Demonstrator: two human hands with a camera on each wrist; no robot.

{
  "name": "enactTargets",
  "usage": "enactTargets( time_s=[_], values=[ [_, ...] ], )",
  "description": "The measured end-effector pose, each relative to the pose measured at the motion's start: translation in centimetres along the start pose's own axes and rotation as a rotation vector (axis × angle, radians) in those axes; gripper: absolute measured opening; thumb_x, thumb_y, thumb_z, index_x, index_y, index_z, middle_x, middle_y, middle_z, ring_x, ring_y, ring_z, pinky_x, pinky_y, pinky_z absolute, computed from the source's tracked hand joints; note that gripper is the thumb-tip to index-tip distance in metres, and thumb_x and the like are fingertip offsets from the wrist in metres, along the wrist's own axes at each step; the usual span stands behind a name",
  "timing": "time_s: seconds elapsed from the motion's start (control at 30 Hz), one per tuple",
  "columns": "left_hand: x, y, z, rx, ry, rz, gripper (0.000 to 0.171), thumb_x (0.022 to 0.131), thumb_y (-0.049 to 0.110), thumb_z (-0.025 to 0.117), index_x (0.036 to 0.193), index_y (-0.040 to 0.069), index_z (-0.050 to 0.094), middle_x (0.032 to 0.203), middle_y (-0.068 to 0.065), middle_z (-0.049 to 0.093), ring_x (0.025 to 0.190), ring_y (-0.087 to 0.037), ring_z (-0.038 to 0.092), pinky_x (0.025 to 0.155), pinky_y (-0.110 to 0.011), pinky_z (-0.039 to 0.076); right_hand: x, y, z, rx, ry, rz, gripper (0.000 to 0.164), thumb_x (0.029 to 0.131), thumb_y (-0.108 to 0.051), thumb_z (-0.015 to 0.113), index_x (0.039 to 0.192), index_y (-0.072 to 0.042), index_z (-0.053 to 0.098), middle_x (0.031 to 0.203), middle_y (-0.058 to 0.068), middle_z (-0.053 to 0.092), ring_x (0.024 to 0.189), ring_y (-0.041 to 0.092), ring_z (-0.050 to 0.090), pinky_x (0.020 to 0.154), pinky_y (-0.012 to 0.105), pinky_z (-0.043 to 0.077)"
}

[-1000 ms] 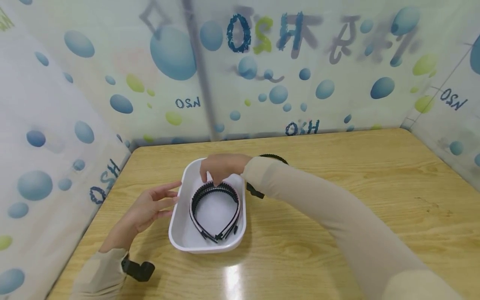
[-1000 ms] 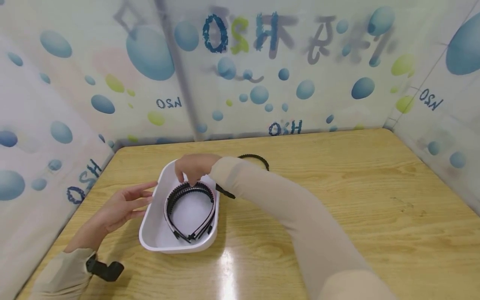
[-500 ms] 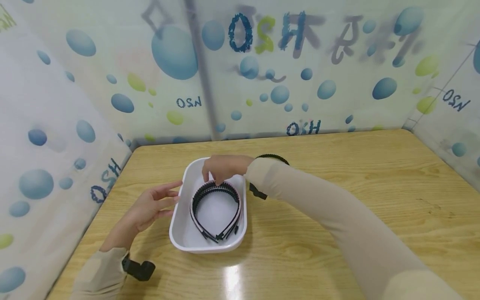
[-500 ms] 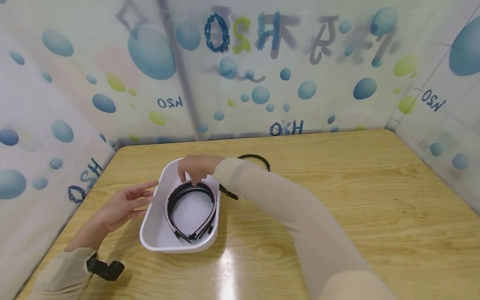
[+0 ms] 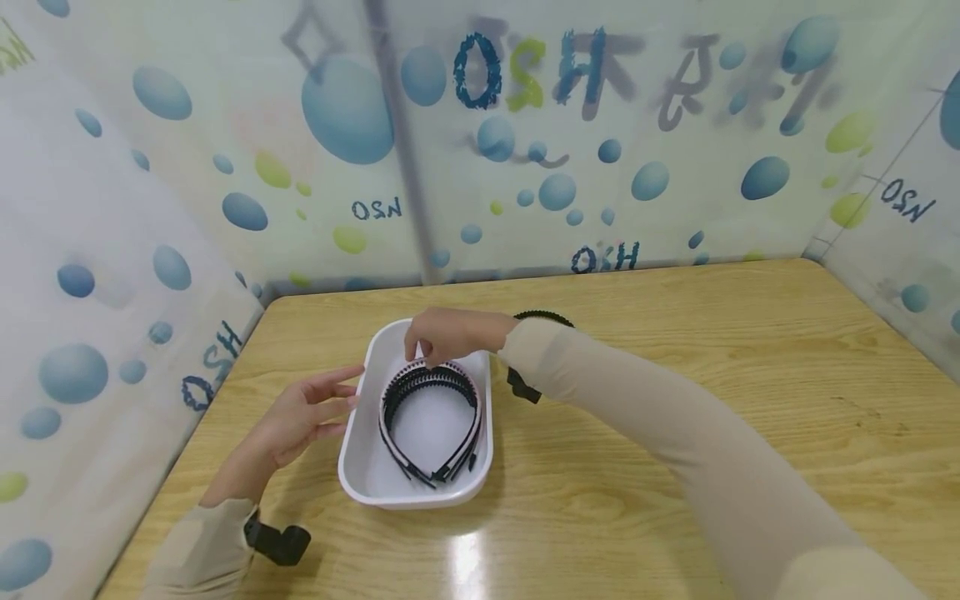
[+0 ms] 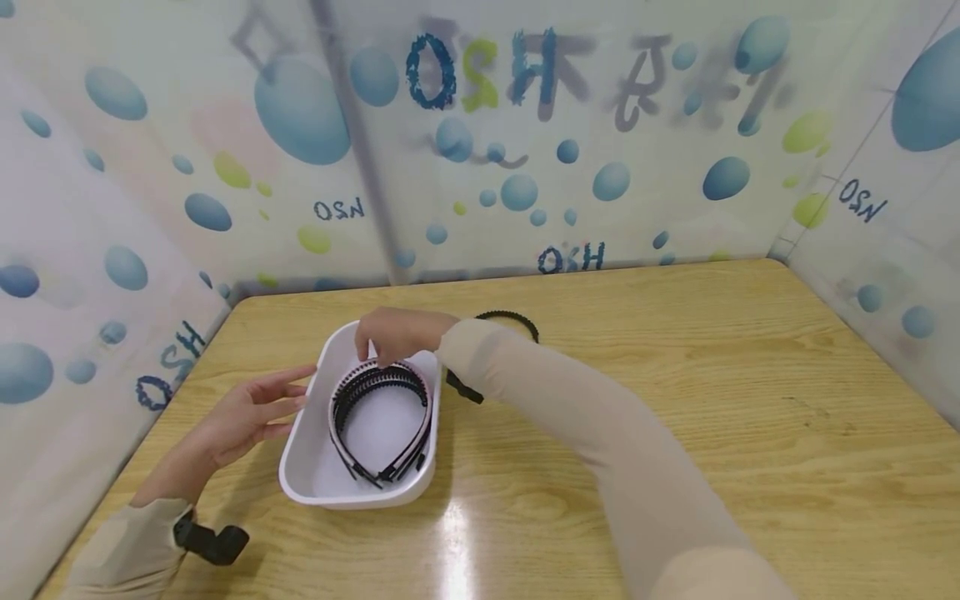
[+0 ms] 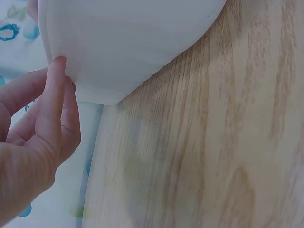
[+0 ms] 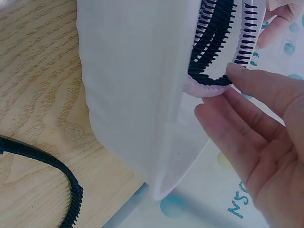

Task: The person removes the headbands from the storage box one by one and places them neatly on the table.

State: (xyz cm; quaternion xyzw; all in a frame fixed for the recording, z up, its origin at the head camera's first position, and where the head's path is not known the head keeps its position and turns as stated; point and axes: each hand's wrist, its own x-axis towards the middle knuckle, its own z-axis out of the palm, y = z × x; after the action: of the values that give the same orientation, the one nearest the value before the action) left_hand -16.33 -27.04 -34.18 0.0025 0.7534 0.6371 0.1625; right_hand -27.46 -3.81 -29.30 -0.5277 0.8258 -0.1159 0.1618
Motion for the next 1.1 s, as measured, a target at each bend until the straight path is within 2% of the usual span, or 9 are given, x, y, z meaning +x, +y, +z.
enactTargets(
  time_s=[0.2, 0.57, 1.1],
  values=[
    [-0.1, 0.1, 0.1, 0.001, -0.005, 0.005, 0.058, 0.090, 0.010, 0.060, 0.140, 0.001, 0.034, 0.109, -0.009, 0.052, 0.089, -0.010, 0.059, 0.072, -0.026, 0.054, -0.4, -0.2, -0.1, -0.006, 0.043, -0.026, 0.023, 0.088, -0.004, 0.059, 0.110, -0.009, 0.066, 0.098, 0.002, 0.064, 0.084, 0.009, 0.056, 0.071, 0.016, 0.046],
    [0.0, 0.0, 0.0, -0.009, -0.006, 0.003, 0.057, 0.090, 0.011, 0.060, 0.140, 0.002, 0.034, 0.109, -0.008, 0.053, 0.091, -0.010, 0.059, 0.074, -0.027, 0.054, -1.7, -0.7, -1.0, 0.060, 0.106, -0.045, 0.023, 0.088, -0.002, 0.059, 0.109, -0.008, 0.066, 0.099, 0.002, 0.064, 0.085, 0.009, 0.056, 0.072, 0.016, 0.046],
    [0.0, 0.0, 0.0, 0.005, -0.006, 0.005, 0.059, 0.090, 0.011, 0.060, 0.141, 0.001, 0.033, 0.109, -0.007, 0.054, 0.089, -0.011, 0.060, 0.072, -0.026, 0.055, -3.7, -0.7, -3.6, 0.109, 0.207, -0.020, 0.024, 0.089, -0.004, 0.059, 0.112, -0.006, 0.065, 0.102, 0.004, 0.063, 0.090, 0.012, 0.057, 0.078, 0.017, 0.047]
  ],
)
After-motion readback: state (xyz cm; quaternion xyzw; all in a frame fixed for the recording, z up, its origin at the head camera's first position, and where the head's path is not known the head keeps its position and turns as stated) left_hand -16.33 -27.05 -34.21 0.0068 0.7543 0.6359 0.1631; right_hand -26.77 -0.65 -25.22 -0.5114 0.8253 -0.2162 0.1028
